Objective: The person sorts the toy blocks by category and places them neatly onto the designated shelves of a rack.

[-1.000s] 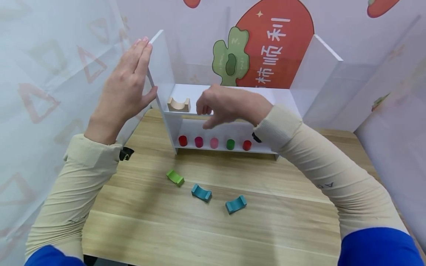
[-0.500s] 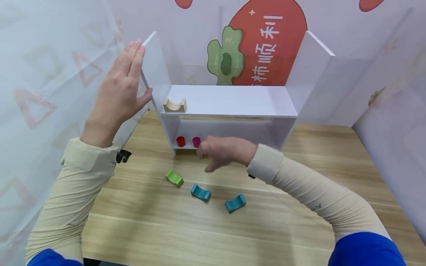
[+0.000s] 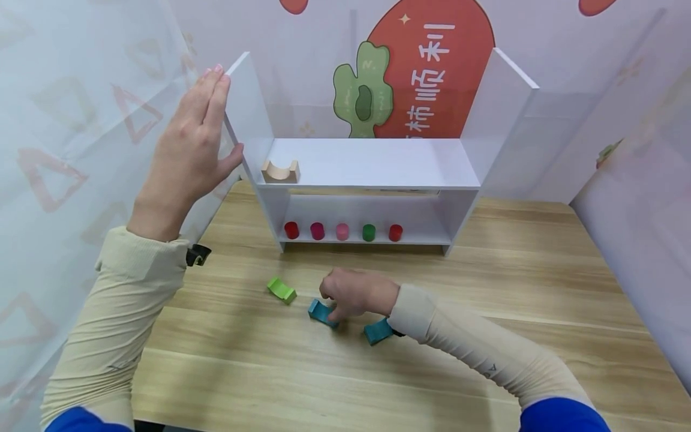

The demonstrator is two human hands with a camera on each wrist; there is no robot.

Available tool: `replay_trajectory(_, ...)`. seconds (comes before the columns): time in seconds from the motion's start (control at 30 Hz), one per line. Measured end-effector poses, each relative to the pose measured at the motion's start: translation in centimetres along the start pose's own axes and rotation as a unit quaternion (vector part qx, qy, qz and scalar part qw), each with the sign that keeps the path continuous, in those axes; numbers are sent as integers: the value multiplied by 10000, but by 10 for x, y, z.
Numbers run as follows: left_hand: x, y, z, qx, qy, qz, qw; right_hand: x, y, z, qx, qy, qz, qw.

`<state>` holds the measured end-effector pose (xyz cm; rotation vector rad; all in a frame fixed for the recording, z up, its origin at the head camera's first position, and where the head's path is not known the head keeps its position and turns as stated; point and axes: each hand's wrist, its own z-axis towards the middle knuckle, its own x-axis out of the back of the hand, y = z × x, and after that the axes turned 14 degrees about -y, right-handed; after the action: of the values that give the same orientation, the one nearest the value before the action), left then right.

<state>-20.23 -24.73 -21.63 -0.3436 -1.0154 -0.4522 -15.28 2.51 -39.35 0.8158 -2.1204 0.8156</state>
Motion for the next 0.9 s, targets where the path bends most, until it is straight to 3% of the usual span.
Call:
replay_trajectory(0.27, 0, 0, 0, 37, -4, -39, 10000, -24, 4, 9, -127, 205, 596, 9979)
replay_trajectory(0.4, -1, 0, 1, 18, 0, -32, 10000, -30, 2, 14, -211, 318, 613, 9974)
replay_trajectory(0.63, 0, 1, 1, 25, 6, -12, 10000, -32, -3, 16, -390, 448, 502, 9970)
replay_trajectory(0.9, 1, 2, 1, 26, 11, -4, 10000, -26, 4, 10, -212, 376, 511, 9978)
